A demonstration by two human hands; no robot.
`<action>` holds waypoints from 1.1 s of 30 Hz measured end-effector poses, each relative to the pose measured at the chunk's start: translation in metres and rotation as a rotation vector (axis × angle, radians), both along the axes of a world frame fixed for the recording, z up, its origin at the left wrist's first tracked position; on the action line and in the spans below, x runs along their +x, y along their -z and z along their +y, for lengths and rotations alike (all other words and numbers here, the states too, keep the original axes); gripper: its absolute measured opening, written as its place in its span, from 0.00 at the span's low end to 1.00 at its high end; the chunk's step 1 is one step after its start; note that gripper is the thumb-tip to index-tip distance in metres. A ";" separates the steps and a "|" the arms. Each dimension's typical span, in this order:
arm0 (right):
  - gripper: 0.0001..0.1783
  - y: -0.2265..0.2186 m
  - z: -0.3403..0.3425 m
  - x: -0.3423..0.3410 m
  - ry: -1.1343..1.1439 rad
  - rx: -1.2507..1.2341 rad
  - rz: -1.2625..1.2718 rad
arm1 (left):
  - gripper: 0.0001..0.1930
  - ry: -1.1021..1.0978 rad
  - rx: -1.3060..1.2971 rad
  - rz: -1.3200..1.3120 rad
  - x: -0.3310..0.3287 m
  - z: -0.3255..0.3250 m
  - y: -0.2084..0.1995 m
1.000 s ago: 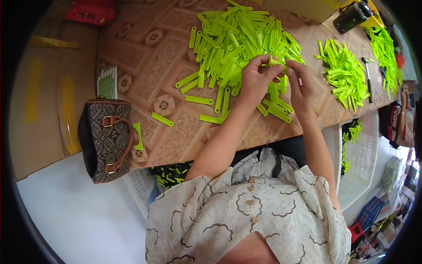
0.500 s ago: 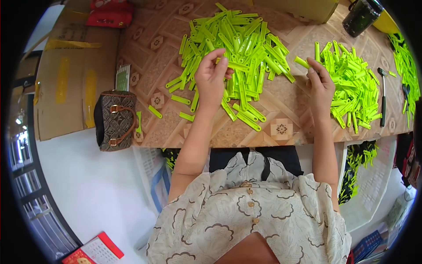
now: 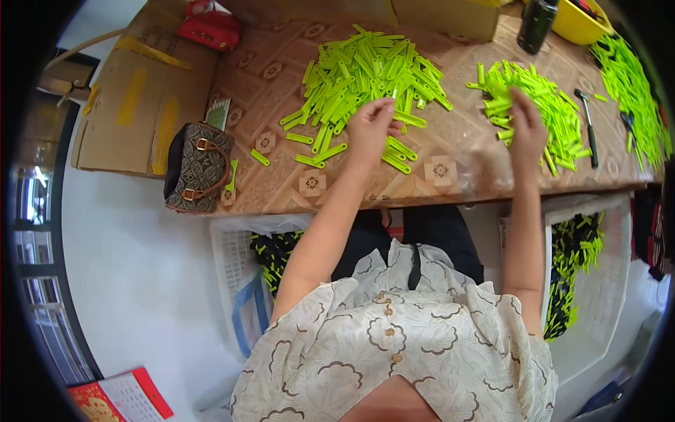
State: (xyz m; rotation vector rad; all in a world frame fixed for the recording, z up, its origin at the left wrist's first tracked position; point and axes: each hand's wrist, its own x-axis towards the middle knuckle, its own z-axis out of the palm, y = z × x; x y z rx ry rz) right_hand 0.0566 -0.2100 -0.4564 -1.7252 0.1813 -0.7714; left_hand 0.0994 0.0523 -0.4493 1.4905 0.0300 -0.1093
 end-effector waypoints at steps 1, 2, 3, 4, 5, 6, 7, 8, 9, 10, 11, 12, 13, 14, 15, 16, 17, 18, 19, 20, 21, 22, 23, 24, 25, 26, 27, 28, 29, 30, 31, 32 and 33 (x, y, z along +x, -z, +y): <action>0.15 -0.004 -0.023 -0.003 0.119 -0.148 0.000 | 0.11 -0.018 0.022 -0.020 0.003 0.009 -0.002; 0.16 -0.007 -0.048 -0.003 0.171 -0.343 -0.004 | 0.11 -0.031 0.023 -0.066 0.007 0.014 -0.003; 0.16 -0.001 -0.078 -0.008 0.282 -0.585 0.085 | 0.10 -0.024 -0.028 -0.086 0.012 0.016 -0.003; 0.17 0.003 -0.094 -0.011 0.380 -0.821 0.175 | 0.10 -0.031 -0.076 -0.107 0.018 0.022 -0.001; 0.17 -0.003 -0.084 -0.012 0.492 -0.916 0.090 | 0.10 -0.039 -0.091 -0.101 0.023 0.033 0.000; 0.16 -0.010 -0.079 -0.014 0.462 -0.882 0.110 | 0.10 -0.032 -0.110 -0.111 0.024 0.037 0.001; 0.15 -0.018 -0.070 -0.011 0.428 -0.848 0.123 | 0.11 -0.032 -0.145 -0.081 0.025 0.041 0.000; 0.15 -0.020 -0.054 -0.001 0.298 -0.647 0.102 | 0.11 -0.037 -0.179 -0.050 0.026 0.045 0.001; 0.14 -0.017 -0.040 0.012 0.131 -0.473 0.108 | 0.12 -0.020 -0.173 -0.040 0.026 0.043 0.002; 0.13 -0.025 -0.009 0.021 0.026 -0.478 0.143 | 0.12 -0.027 -0.183 -0.042 0.025 0.045 0.002; 0.13 -0.013 0.003 0.038 -0.037 -0.552 0.147 | 0.13 0.010 -0.196 -0.026 0.022 0.040 0.001; 0.12 -0.006 0.027 0.053 -0.084 -0.590 0.234 | 0.13 0.029 -0.203 -0.009 0.021 0.041 0.002; 0.12 0.006 0.039 0.071 -0.108 -0.736 0.204 | 0.13 0.037 -0.199 0.006 0.020 0.039 0.002; 0.13 0.015 0.050 0.086 -0.094 -0.771 0.308 | 0.13 0.041 -0.213 0.022 0.020 0.038 0.004; 0.14 0.023 0.062 0.100 -0.091 -0.809 0.403 | 0.12 0.033 -0.226 0.033 0.018 0.041 0.002; 0.14 0.029 0.066 0.110 -0.073 -0.843 0.466 | 0.12 0.038 -0.235 0.033 0.018 0.042 0.001; 0.15 0.035 0.068 0.119 -0.054 -0.877 0.529 | 0.12 0.038 -0.251 0.046 0.017 0.042 0.000; 0.15 0.034 0.072 0.119 -0.045 -0.863 0.578 | 0.12 0.034 -0.267 0.062 0.017 0.043 -0.001; 0.15 0.040 0.073 0.124 -0.043 -0.875 0.575 | 0.12 0.020 -0.285 0.076 0.018 0.043 0.000; 0.16 0.045 0.071 0.128 -0.039 -0.886 0.572 | 0.11 0.008 -0.276 0.084 0.018 0.044 0.000; 0.18 0.045 0.070 0.127 -0.093 -0.834 0.578 | 0.11 0.003 -0.266 0.093 0.018 0.044 0.001; 0.18 0.045 0.070 0.127 -0.109 -0.832 0.579 | 0.12 -0.005 -0.275 0.111 0.018 0.043 0.000; 0.17 0.045 0.069 0.127 -0.149 -0.785 0.597 | 0.12 -0.015 -0.270 0.117 0.018 0.043 0.002; 0.17 0.043 0.068 0.126 -0.180 -0.735 0.616 | 0.12 -0.019 -0.252 0.121 0.018 0.044 0.004; 0.15 0.042 0.069 0.124 -0.250 -0.678 0.608 | 0.13 -0.021 -0.235 0.125 0.019 0.045 0.006; 0.14 0.042 0.070 0.119 -0.258 -0.691 0.590 | 0.13 -0.026 -0.194 0.129 0.021 0.048 0.009; 0.13 0.038 0.070 0.112 -0.264 -0.705 0.572 | 0.13 -0.028 -0.176 0.133 0.022 0.048 0.011; 0.14 0.041 0.067 0.111 -0.281 -0.706 0.521 | 0.13 -0.030 -0.159 0.137 0.023 0.047 0.012; 0.14 0.039 0.062 0.107 -0.273 -0.701 0.528 | 0.13 -0.029 -0.162 0.131 0.023 0.046 0.014; 0.14 0.031 0.060 0.099 -0.264 -0.641 0.500 | 0.12 -0.046 -0.137 0.123 0.025 0.043 0.013; 0.15 0.025 0.057 0.091 -0.258 -0.583 0.475 | 0.12 -0.065 -0.112 0.119 0.025 0.041 0.013; 0.14 0.021 0.053 0.087 -0.240 -0.560 0.462 | 0.11 -0.079 -0.111 0.128 0.026 0.037 0.013; 0.14 0.018 0.051 0.083 -0.242 -0.559 0.466 | 0.11 -0.080 -0.109 0.132 0.026 0.034 0.013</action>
